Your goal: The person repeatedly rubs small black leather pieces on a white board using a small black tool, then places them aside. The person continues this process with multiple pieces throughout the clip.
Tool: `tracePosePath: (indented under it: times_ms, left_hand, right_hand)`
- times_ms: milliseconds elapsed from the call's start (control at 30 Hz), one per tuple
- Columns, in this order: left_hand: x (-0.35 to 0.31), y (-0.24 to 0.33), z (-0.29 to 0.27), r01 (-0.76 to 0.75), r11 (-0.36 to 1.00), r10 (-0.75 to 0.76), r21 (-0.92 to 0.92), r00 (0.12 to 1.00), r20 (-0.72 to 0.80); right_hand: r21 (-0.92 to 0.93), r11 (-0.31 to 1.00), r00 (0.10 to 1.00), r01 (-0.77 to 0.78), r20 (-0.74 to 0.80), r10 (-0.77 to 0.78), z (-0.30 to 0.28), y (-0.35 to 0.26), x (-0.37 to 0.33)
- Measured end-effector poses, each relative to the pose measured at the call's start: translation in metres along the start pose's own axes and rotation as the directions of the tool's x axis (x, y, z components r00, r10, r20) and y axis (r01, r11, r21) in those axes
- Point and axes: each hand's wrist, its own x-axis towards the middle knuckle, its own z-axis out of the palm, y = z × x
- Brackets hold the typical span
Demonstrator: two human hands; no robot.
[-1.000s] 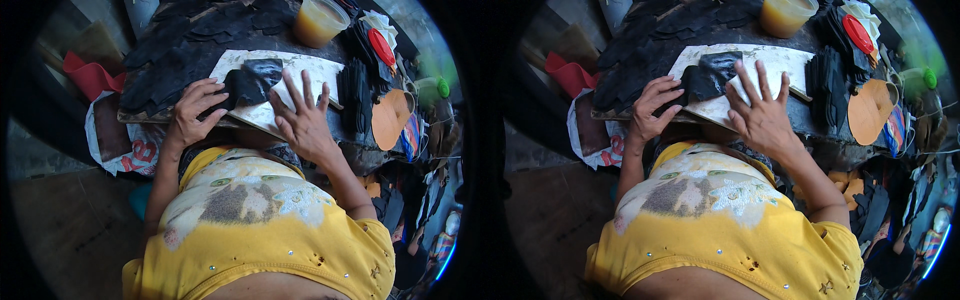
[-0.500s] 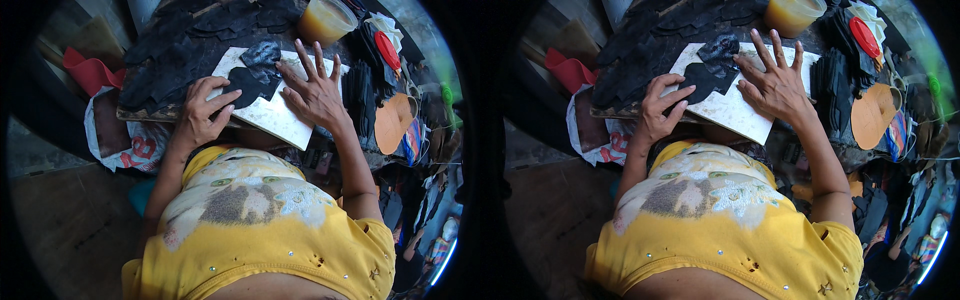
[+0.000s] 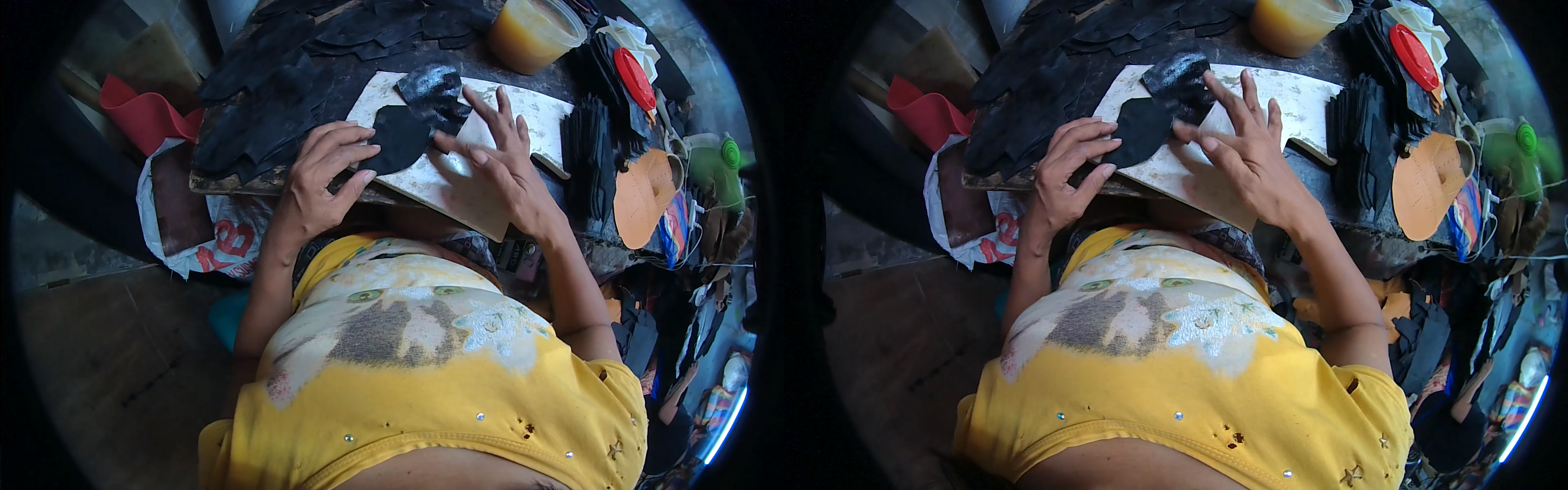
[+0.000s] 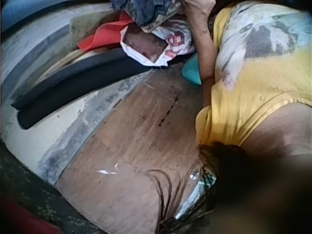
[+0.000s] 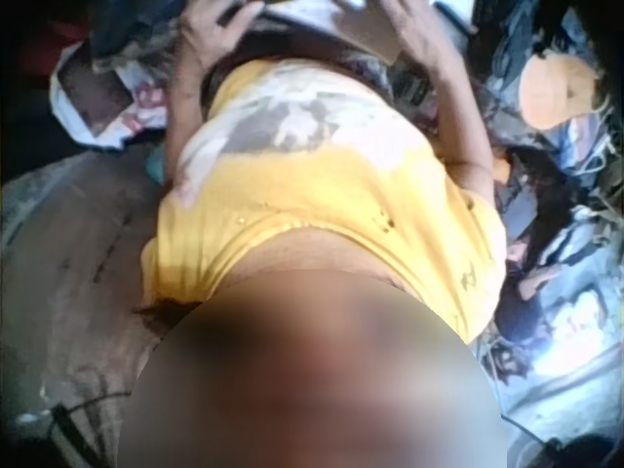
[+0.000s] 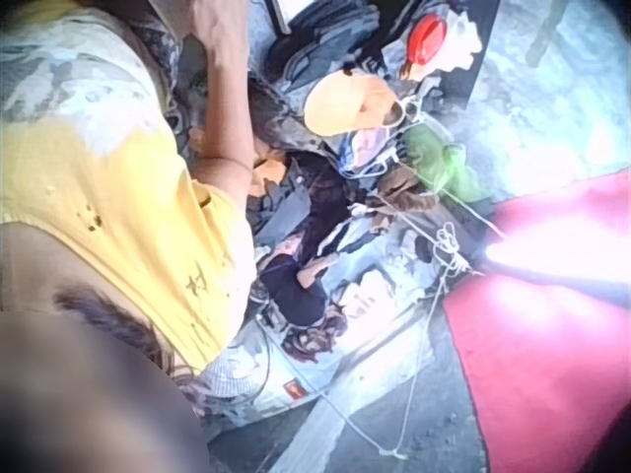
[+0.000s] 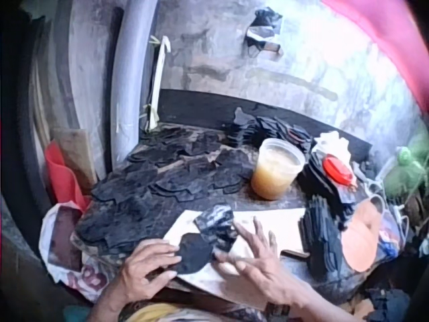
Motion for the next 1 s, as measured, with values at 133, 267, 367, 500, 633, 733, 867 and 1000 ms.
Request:
tracePosePath:
  times_ms: [133,267,367,500,633,733,867,1000]
  left_hand:
    - [0.002,0.004,0.012,0.002,0.993,0.002,0.121,1.000,-0.026]
    - [0.002,0.002,0.015,-0.028,0.995,0.032,0.091,0.999,-0.042]
    - [0.002,-0.002,0.012,-0.035,0.999,0.037,0.039,0.999,-0.036]
    - [0.001,-0.003,0.012,-0.017,0.999,0.017,0.042,1.000,-0.020]
    - [0.001,0.000,0.010,-0.015,0.999,0.015,0.045,1.000,-0.008]
    - [0.000,0.001,0.009,0.020,1.000,-0.020,0.014,1.000,-0.021]
    - [0.001,-0.001,0.009,0.078,0.992,-0.080,-0.100,0.997,-0.014]
    - [0.000,0.000,0.006,0.083,0.990,-0.080,-0.111,0.996,0.029]
  right_hand:
    - [-0.305,0.952,0.993,-0.018,-0.113,-0.018,0.022,-0.008,0.015]
    - [-0.555,0.830,0.995,-0.059,-0.102,0.002,0.034,-0.029,0.016]
    - [-0.453,0.891,0.999,0.035,0.053,-0.012,0.038,-0.049,0.000]
    - [-0.546,0.837,0.994,-0.022,-0.099,-0.038,0.029,-0.033,0.004]
    - [-0.615,0.784,0.987,-0.081,-0.156,-0.021,0.024,0.003,0.025]
    - [-0.619,0.786,0.996,-0.004,-0.070,-0.051,0.024,0.003,0.021]
    - [-0.590,0.807,0.999,0.030,-0.003,-0.040,0.024,-0.017,0.001]
    - [-0.544,0.839,1.000,0.010,0.006,-0.008,0.040,-0.040,-0.009]
